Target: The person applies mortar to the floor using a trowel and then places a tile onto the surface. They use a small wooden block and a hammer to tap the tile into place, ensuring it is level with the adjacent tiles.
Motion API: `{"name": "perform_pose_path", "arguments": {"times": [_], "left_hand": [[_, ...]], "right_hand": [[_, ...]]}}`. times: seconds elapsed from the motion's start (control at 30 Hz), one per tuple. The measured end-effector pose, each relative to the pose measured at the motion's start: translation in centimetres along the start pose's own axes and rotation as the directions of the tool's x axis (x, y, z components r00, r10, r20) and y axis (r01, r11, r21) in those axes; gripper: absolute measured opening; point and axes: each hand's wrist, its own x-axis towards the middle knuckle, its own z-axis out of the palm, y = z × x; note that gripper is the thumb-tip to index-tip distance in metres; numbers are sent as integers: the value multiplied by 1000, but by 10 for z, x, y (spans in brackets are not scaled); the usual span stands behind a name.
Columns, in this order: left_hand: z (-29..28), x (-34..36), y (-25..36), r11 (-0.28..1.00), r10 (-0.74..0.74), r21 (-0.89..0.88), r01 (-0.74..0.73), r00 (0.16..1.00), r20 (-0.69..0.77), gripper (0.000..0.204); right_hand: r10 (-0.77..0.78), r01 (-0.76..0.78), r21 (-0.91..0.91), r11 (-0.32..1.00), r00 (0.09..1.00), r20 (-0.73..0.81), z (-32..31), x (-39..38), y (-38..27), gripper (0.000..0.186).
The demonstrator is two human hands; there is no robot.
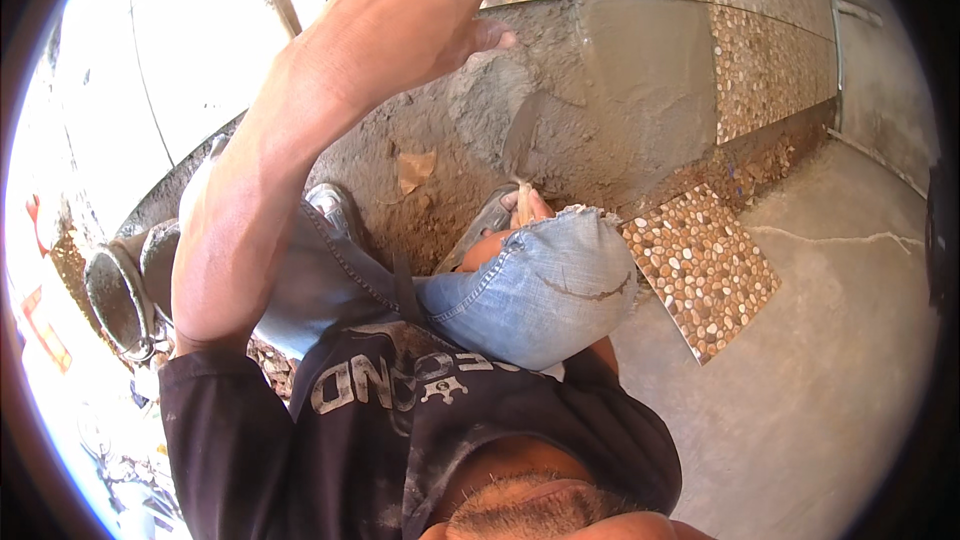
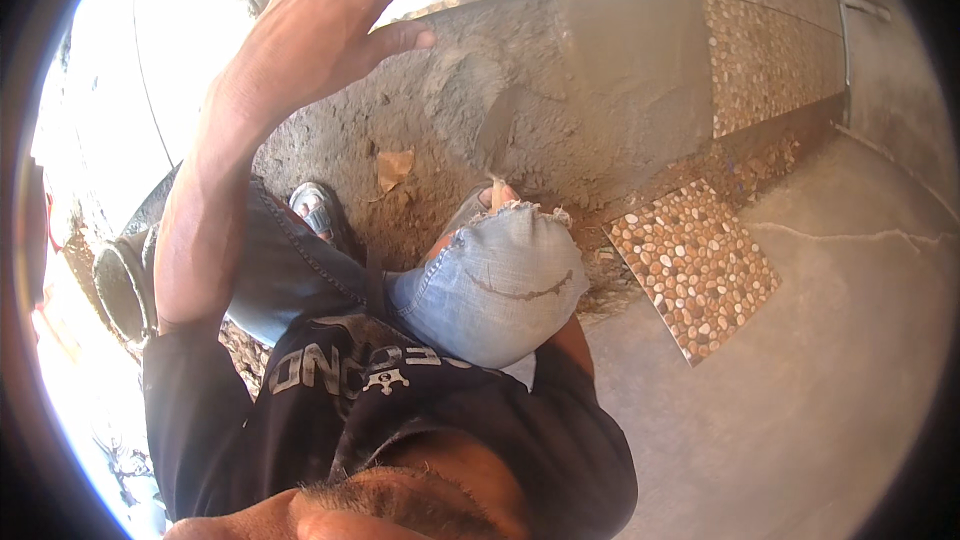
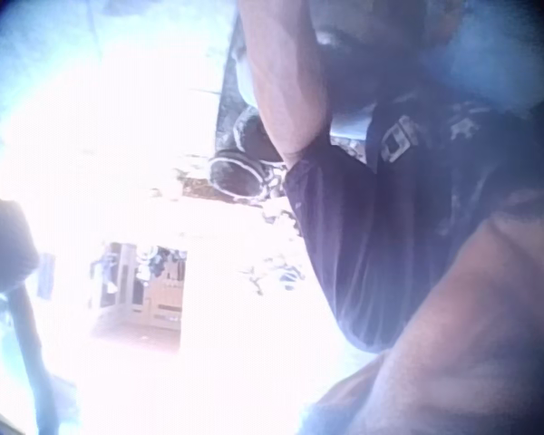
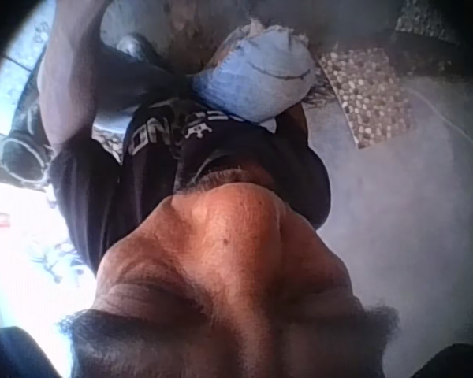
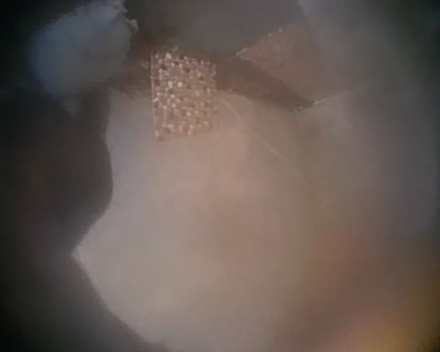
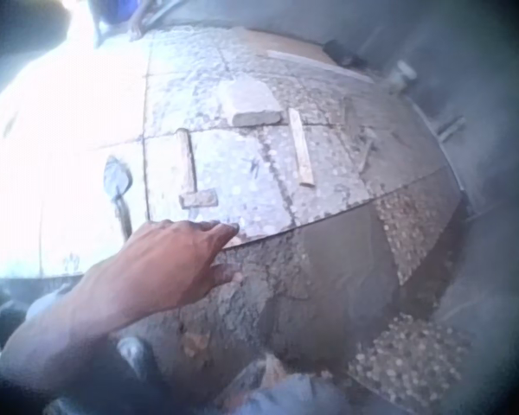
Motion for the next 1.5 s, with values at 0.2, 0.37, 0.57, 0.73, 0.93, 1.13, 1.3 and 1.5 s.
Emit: {"name": "perform_pose_path", "arguments": {"times": [0.2, 0.37, 0.57, 0.73, 0.93, 1.13, 1.3, 1.5], "left_hand": [[2, -1, 4, 999, -17, 31, 17, 1000, -4, 52], [6, 1, -1, 998, -28, 54, 24, 997, 72, 51], [3, 0, 2, 999, -21, 48, 18, 997, 76, 48], [-22, -3, 2, 995, 49, -98, -36, 990, 135, 39], [-23, -2, -1, 993, 59, -114, -38, 979, 196, 33], [-24, -6, -6, 996, 48, -81, -34, 982, 182, 34], [3, -1, -6, 999, -35, 0, 35, 996, 86, 46], [1, 3, -12, 997, -59, -36, 62, 995, 76, 47]], "right_hand": [[10, -9, -20, 1000, 999, 45, 5, -6, 6, 43], [5, -2, -43, 999, 998, 67, 7, -5, 3, 43], [1, 5, -76, 997, 997, 77, 6, -5, -1, 42], [-9, 17, -127, 992, 998, 60, 1, -9, -4, 42], [-164, 129, -433, 892, 986, -43, -36, 6, -14, 42], [-341, 234, -804, 547, 939, 41, -84, 22, -29, 41], [-226, 288, -910, 299, 948, 226, -74, 30, -44, 41], [-239, 242, -961, 136, 949, 205, -73, 97, -61, 41]]}}
